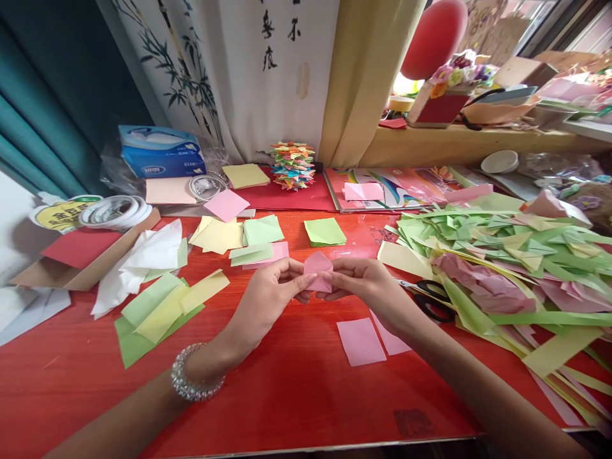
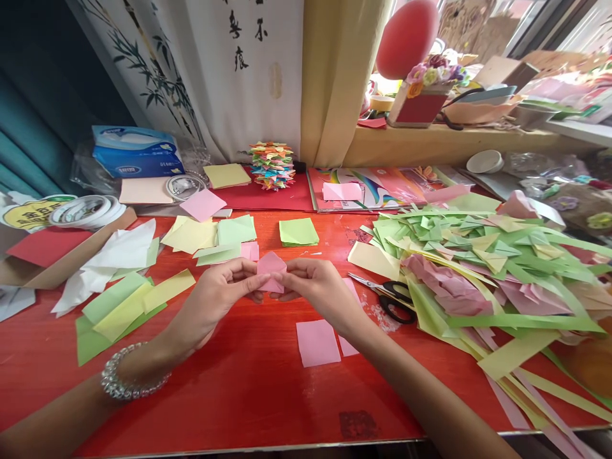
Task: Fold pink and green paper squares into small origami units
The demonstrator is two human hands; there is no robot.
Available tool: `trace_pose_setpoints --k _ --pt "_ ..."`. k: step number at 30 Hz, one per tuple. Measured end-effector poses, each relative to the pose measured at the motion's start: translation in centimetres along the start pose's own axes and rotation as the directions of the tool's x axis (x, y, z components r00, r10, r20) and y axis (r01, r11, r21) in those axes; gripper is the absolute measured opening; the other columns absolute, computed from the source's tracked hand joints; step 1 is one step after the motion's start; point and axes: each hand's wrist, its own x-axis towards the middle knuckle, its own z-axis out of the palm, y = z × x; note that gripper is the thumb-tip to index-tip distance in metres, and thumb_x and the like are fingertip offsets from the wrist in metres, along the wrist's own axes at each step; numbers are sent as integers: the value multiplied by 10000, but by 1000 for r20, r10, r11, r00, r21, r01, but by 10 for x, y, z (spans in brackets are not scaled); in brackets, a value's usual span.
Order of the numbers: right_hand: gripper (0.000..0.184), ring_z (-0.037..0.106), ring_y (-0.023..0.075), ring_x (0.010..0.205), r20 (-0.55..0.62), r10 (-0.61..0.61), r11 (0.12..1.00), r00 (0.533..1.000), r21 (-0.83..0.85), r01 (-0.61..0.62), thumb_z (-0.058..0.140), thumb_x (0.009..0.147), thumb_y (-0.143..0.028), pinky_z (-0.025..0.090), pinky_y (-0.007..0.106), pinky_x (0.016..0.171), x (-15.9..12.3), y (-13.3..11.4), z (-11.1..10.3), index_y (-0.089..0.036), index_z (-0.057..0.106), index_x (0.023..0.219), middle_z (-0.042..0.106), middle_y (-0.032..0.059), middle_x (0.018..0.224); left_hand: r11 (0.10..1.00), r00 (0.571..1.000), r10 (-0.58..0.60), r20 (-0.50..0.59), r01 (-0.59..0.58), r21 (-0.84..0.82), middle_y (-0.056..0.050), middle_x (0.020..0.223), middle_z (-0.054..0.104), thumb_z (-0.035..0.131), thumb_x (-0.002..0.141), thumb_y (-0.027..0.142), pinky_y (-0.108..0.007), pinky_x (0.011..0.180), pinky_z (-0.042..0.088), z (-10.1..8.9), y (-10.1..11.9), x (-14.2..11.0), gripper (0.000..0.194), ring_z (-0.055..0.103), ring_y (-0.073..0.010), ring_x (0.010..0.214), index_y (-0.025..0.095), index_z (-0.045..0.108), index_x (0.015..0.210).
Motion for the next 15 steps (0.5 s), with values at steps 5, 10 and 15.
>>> trace_pose_setpoints --k 5,10,15 --pt "235 633 135 655 -34 -19 998 999 -67 17 632 759 -378 528 275 668 1 7 0 -145 603 745 636 12 704 999 999 -24 48 23 37 -9 749 614 586 807 324 -262 691 462 1 3 2 169 579 -125 689 157 597 833" --pt "260 645 145 638 -17 14 998 1000 -63 -15 652 734 -392 537 290 655 2 5 -3 -151 611 822 641 12 713 999 1000 -8 -22 9 37 -12 782 601 611 781 353 -263 649 466 0 4 4 206 568 -130 684 169 584 871" --pt "262 625 144 719 40 -16 994 999 -105 21 596 779 -396 534 300 701 2 0 -6 -148 661 833 646 34 805 997 995 72 -68 -73 -8 -16 800 613 614 789 287 -237 650 464 -2 3 4 137 571 -131 726 177 593 868"
